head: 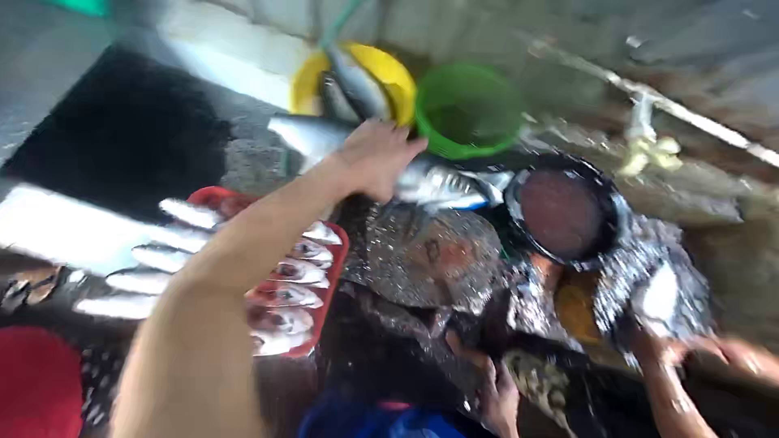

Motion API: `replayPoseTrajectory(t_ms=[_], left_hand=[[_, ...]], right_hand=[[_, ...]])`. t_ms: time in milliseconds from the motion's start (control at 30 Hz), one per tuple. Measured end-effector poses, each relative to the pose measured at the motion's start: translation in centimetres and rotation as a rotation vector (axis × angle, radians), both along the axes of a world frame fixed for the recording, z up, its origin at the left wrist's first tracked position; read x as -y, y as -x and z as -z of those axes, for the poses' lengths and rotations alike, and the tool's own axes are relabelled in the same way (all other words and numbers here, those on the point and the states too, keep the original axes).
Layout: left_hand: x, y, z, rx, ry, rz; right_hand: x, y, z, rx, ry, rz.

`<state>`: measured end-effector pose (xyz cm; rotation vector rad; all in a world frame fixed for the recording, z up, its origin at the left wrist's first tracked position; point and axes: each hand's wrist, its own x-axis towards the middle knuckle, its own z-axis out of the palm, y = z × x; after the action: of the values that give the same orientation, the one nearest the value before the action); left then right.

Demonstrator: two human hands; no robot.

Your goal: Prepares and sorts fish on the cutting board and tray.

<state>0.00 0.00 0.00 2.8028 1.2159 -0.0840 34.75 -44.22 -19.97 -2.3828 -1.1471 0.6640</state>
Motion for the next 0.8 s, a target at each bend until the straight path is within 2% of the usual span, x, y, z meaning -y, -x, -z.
replayPoseTrajectory(t_ms=[33, 133, 233, 300, 367, 400, 467, 533, 567, 667, 800], left_hand=[[3.4, -2.8, 0.8, -0.020, 0.021, 0.154], [11.6, -11.3, 6.5, -0.071, 0.091, 0.659], [15.3, -17.6, 15.4, 0.012, 0.187, 1.065], [16.0, -19.4, 20.8, 0.086, 0.278, 1.171], [17.2, -19.0, 24.1, 0.171, 0.339, 1.016], [18.3, -18.3, 24.4, 0.277, 0.388, 0.833], [22.0, -17.3, 23.4, 0.492, 0.399, 0.339], [25.5, -18.6, 21.9, 0.380, 0.415, -0.084], [26.4, -19.8, 21.7, 0.304, 0.429, -0.201], [26.1, -23.6, 23.2, 0.182, 0.343, -0.330], [17.7, -30.3, 24.2, 0.140, 0.380, -0.376]], right_hand=[[1.0, -1.3, 1.5, -0.028, -0.028, 0.008], [0.4, -2.6, 1.3, -0.060, -0.028, 0.046], [0.7, -4.0, 0.8, -0.001, -0.034, 0.059], [2.2, -5.0, 0.6, 0.024, -0.048, 0.090], [4.2, -5.8, 0.4, 0.031, -0.032, 0.129], [5.1, -6.1, 0.1, 0.017, -0.030, 0.146], [6.8, -6.3, -0.6, -0.048, -0.005, 0.179], [7.5, -6.0, -1.9, -0.119, 0.051, 0.207], [7.5, -5.9, -2.6, -0.147, 0.070, 0.213], [6.4, -5.9, -4.5, -0.176, 0.097, 0.203], [2.9, -6.4, -7.3, -0.164, 0.128, 0.111]])
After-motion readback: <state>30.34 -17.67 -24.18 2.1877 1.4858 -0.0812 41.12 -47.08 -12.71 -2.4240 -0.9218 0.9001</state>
